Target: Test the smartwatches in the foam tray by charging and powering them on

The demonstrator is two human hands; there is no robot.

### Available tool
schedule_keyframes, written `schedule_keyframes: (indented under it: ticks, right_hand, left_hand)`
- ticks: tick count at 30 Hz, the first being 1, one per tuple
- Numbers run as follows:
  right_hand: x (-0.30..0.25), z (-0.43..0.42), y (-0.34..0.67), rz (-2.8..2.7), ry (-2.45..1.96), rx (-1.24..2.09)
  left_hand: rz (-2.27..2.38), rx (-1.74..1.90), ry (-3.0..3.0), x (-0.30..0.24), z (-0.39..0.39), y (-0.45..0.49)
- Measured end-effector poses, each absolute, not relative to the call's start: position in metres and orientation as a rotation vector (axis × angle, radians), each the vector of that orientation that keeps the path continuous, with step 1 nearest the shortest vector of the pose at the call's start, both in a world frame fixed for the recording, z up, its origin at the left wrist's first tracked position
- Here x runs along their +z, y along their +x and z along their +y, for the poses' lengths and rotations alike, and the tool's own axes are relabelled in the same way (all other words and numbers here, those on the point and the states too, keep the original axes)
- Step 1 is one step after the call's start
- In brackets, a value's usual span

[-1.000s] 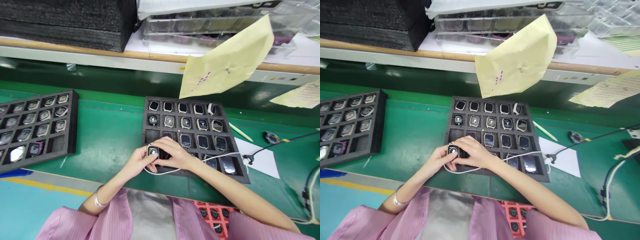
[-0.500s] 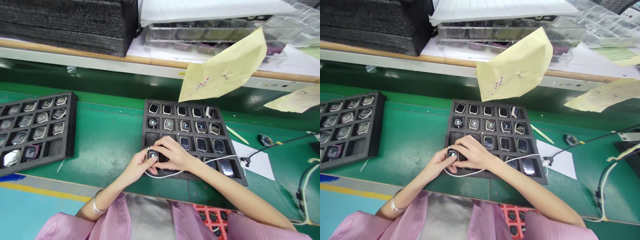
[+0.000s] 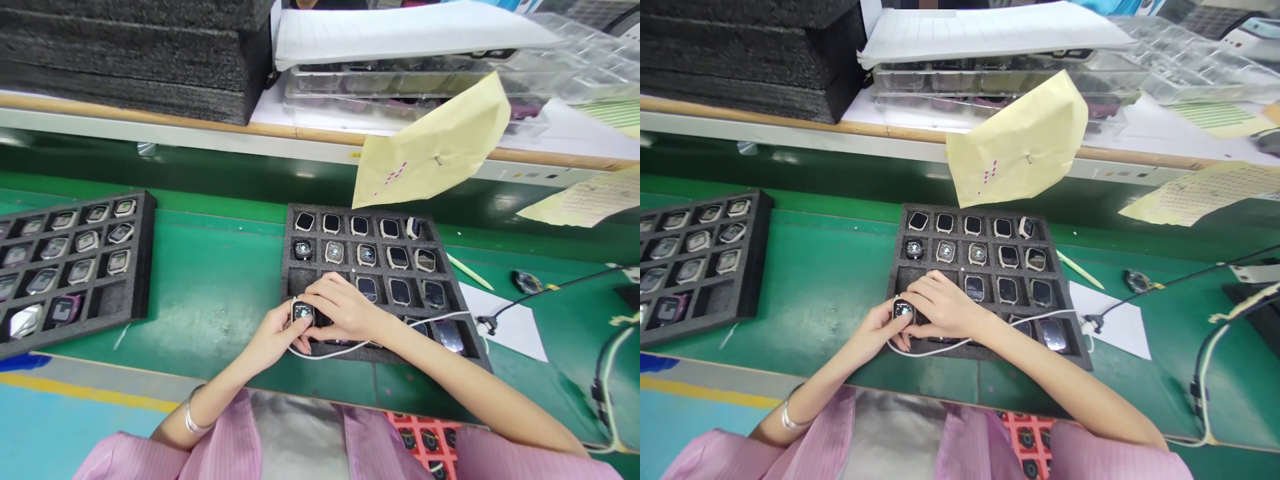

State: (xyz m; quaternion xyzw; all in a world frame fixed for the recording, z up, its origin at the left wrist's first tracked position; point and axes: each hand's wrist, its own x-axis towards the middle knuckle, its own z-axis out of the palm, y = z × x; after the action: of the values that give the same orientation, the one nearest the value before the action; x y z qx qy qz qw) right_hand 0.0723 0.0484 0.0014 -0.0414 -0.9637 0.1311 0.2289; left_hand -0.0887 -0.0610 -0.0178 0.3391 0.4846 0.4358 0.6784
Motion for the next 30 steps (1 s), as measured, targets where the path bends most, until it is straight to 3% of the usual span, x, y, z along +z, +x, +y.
schedule_keyframes:
  ticks: [8,12,23,30]
  right_hand:
    - [0.002,0.051,0.072,-2.595,-0.147,0.498]
    - [0.001,0.065,0.07,-2.525,-0.382,0.624]
    - [0.042,0.084,0.091,-3.011,-0.646,0.289]
    - [0.027,0.082,0.103,-2.984,-0.759,0.339]
  left_hand:
    - [1.108,0.962,0.795,-0.015,-0.061,-0.087]
    - [1.143,0.968,0.828,-0.013,-0.066,-0.084]
    - [0.997,0.987,0.775,-0.005,-0.055,-0.065]
    - [0.893,1.127,0.487,-0.008,-0.046,-0.052]
